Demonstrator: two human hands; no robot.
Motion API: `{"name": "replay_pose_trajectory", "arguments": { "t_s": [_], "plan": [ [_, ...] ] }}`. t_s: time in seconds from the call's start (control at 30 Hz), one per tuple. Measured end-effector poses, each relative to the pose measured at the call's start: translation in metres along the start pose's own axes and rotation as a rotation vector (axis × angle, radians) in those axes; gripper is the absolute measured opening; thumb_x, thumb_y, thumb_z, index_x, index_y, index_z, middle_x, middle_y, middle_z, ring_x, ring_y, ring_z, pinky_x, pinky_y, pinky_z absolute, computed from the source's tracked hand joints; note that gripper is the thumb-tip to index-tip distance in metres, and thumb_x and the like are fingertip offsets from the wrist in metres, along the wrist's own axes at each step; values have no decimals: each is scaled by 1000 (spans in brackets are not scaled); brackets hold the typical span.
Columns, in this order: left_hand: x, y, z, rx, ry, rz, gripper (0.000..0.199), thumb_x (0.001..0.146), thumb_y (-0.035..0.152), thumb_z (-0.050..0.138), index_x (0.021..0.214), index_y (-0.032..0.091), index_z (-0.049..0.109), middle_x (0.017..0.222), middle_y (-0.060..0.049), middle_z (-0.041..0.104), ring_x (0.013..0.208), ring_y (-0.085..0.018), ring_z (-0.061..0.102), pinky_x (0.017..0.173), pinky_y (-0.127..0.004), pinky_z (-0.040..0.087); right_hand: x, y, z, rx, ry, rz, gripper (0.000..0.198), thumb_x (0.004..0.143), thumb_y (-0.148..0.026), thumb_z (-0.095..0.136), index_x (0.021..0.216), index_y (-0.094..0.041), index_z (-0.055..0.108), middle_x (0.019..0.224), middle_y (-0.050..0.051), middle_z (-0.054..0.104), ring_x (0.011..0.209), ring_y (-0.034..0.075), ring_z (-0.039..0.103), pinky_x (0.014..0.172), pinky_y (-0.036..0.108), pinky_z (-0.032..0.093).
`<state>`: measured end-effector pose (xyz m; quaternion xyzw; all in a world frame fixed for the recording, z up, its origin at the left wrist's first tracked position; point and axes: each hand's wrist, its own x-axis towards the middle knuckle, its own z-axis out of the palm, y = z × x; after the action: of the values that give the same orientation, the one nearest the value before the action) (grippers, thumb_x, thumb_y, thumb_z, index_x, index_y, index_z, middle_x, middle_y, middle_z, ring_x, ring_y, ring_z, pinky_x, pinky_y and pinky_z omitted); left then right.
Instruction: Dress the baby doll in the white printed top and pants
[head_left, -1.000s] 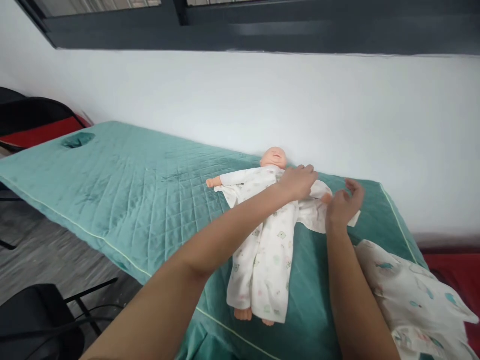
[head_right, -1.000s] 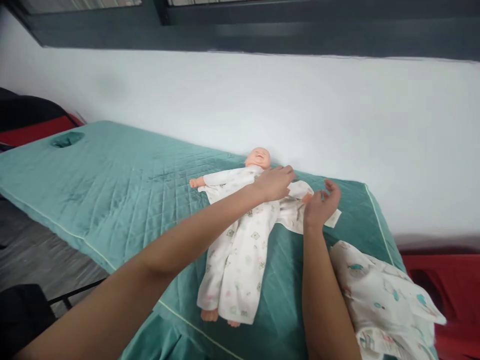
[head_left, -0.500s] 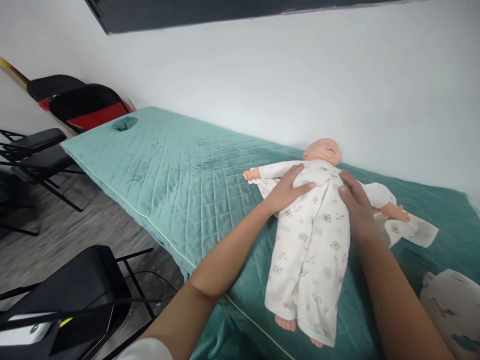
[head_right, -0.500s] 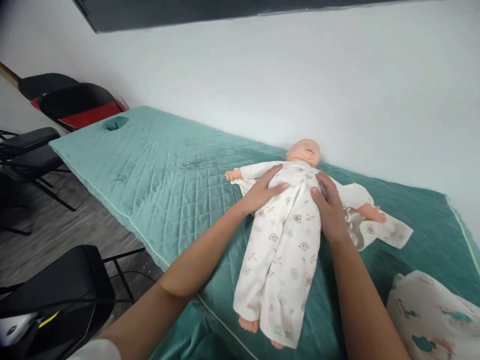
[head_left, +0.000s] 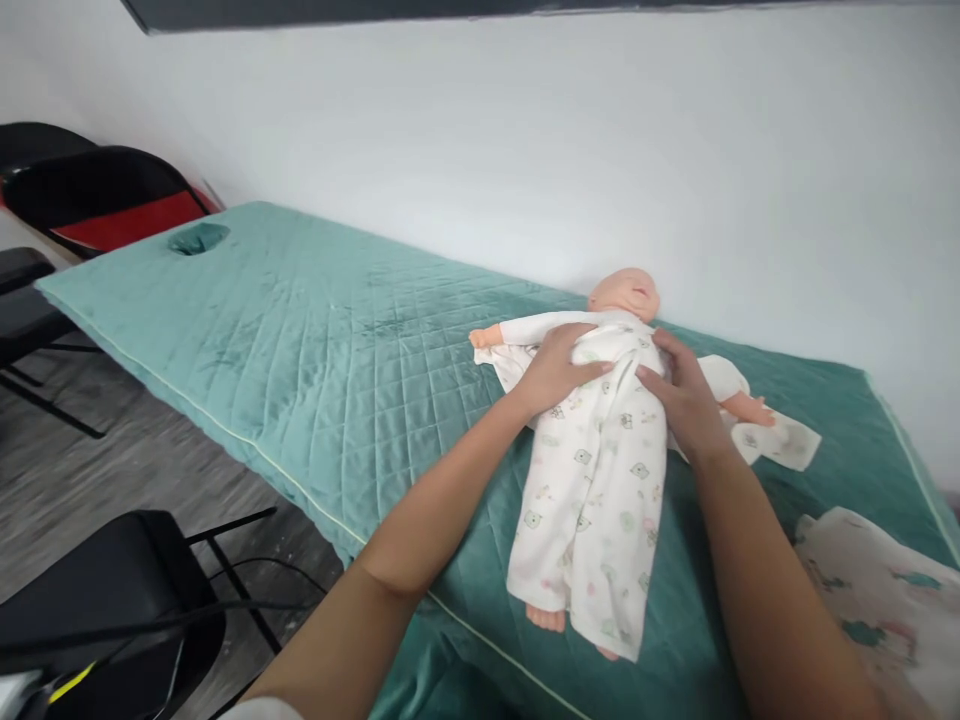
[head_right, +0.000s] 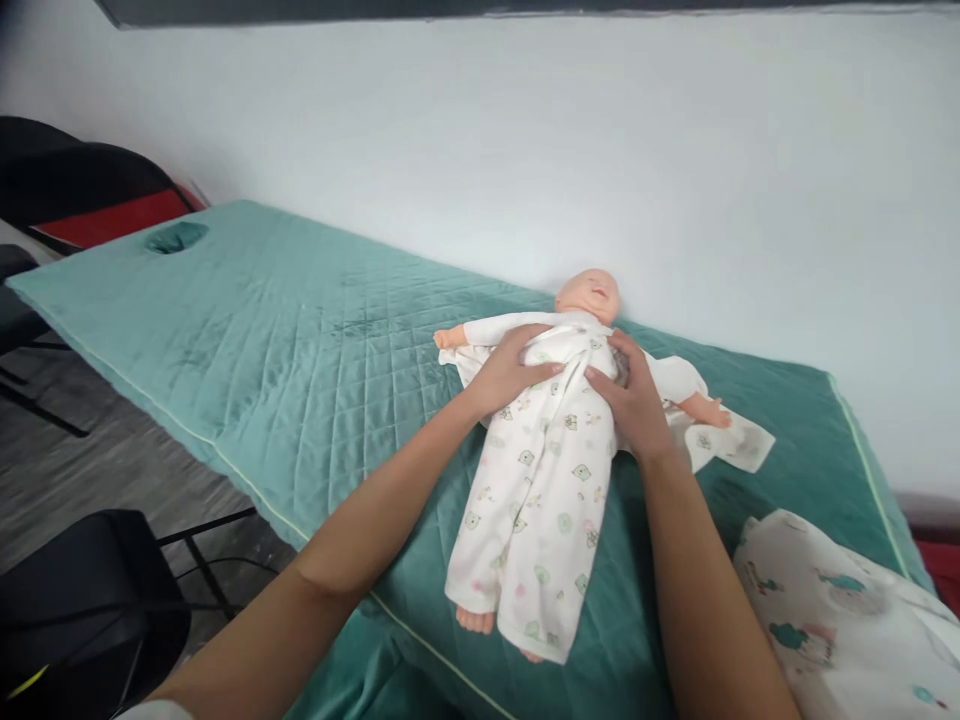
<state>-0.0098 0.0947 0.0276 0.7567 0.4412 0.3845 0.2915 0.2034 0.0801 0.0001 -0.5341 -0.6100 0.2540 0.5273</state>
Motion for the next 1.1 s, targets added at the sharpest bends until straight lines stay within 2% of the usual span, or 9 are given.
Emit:
{"name": "replay_pose_trajectory", "arguments": {
  "t_s": [0.07, 0.17, 0.37, 0.47, 0.57, 0.67, 0.83, 0.93, 1.1],
  "plan": [
    [-1, -2, 3, 9, 37, 34, 51, 88, 38, 66, 133, 20, 51, 142, -9, 55, 134, -22, 47, 115, -36, 38, -1, -1, -1, 43, -57, 17, 56, 77, -40, 76, 128, -27, 57, 152, 5, 47, 142, 25, 42, 121, 48, 30],
    [-3, -2, 6, 46, 100, 98, 45, 86, 30, 69, 127, 20, 53, 133, -7, 59, 129, -22, 49, 112, -36, 39, -2, -5, -2, 43, -73, 16, 52, 77, -38, 76, 124, -26, 56, 153, 5, 45, 143, 25, 41, 121, 48, 29],
    [-8, -2, 12, 161, 212, 287, 26, 90, 24, 63, 115, 19, 57, 112, -8, 63, 111, -24, 53, 99, -39, 45, -3, -23, -6, -113, -152, -63, 48, 78, -34, 71, 124, -28, 58, 156, 6, 40, 148, 27, 31, 123, 48, 23],
    [-11, -3, 13, 241, 212, 386, 17, 95, 22, 53, 112, 19, 57, 108, -8, 64, 107, -23, 53, 95, -38, 44, -4, -28, -6, -181, -144, -134, 37, 80, -31, 68, 116, -27, 60, 154, 6, 41, 146, 27, 33, 121, 50, 23],
    [-13, -3, 11, 308, 179, 439, 17, 98, 18, 45, 109, 20, 57, 106, -7, 64, 104, -23, 54, 92, -38, 43, -7, -31, -4, -261, -88, -261, 20, 81, -26, 65, 100, -26, 61, 145, 7, 48, 139, 28, 39, 117, 51, 26],
    [-14, -3, 8, 412, 182, 429, 17, 96, 18, 46, 108, 20, 58, 104, -7, 65, 100, -24, 54, 87, -39, 40, -13, -35, 0, -328, -48, -349, 8, 81, -25, 65, 86, -24, 58, 130, 8, 53, 128, 29, 45, 111, 51, 31],
    [-18, -6, 7, 580, 223, 385, 13, 96, 25, 49, 100, 20, 61, 96, -7, 68, 92, -26, 56, 81, -43, 33, -31, -50, 2, -335, -34, -383, 21, 85, -35, 67, 74, -22, 56, 103, 7, 56, 104, 26, 51, 96, 46, 40],
    [-20, -9, 7, 591, 231, 365, 12, 94, 21, 50, 99, 20, 61, 92, -6, 69, 90, -25, 57, 80, -43, 32, -42, -59, 1, -241, -81, -346, 21, 90, -35, 62, 74, -22, 56, 91, 5, 57, 92, 22, 54, 86, 41, 42],
    [-22, -13, 9, 552, 262, 338, 10, 92, 20, 52, 98, 21, 60, 92, -4, 72, 88, -24, 60, 81, -42, 33, -51, -63, -2, -161, -97, -231, 27, 93, -37, 59, 70, -22, 58, 87, 3, 58, 79, 18, 54, 65, 33, 40]
  ]
}}
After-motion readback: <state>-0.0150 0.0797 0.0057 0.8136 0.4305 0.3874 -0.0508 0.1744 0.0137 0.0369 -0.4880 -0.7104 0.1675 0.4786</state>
